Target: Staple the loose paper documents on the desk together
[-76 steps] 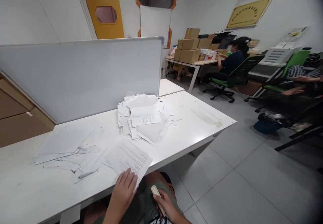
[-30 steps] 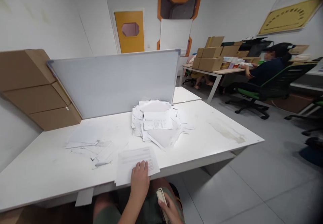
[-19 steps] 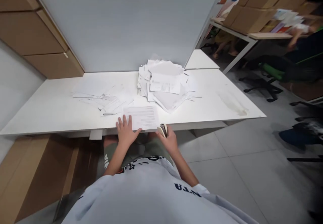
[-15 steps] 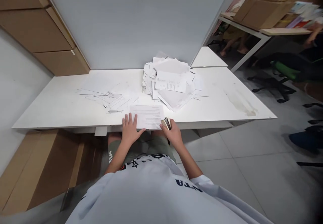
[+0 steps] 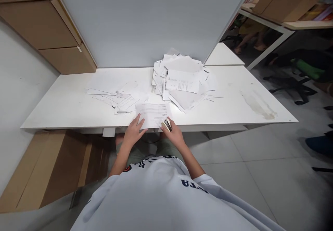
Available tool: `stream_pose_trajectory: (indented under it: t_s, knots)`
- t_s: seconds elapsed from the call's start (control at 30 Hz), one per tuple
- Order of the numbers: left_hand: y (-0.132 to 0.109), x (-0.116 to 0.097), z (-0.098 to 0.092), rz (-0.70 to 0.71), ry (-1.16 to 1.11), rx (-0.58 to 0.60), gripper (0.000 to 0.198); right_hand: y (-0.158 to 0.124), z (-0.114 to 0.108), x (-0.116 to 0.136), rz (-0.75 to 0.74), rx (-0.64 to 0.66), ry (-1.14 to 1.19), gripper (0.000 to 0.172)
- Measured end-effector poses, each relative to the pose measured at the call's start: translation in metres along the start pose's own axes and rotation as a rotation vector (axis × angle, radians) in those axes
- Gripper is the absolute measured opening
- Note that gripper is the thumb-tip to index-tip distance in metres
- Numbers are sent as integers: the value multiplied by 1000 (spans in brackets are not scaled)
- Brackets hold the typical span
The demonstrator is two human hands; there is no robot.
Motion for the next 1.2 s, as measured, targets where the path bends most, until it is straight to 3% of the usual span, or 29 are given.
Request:
stream_pose_trajectory:
  t_s: [0.17, 0.37, 0.57, 0.77, 1.1, 1.2]
  knots:
    - [1, 5, -5, 41, -9, -26, 43, 0, 3, 7, 9, -6, 86, 73]
    - [6, 6, -5, 33, -7, -32, 42, -22, 0, 7, -87, -129, 195, 67]
    - [6, 3, 2, -63, -26, -96, 45, -47, 11, -3, -117, -110, 212, 60]
    - [12, -3, 10, -174, 6, -207, 46, -51, 17, -5, -138, -111, 222, 56]
    - [14, -25, 17, -155, 84, -156, 60, -45, 18, -5, -126, -98, 269, 48]
    - [11, -29, 18, -90, 94, -79, 56, -44, 23, -10, -78, -88, 335, 42]
Point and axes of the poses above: each hand's wrist, its own y-axis towards the middle knuckle, its own z-axis out of the palm, x = y × z, the point moved 3 cm from there along y, towards the middle knuckle, and after that the axes turned 13 degrees about -y, right-handed, at the moved point
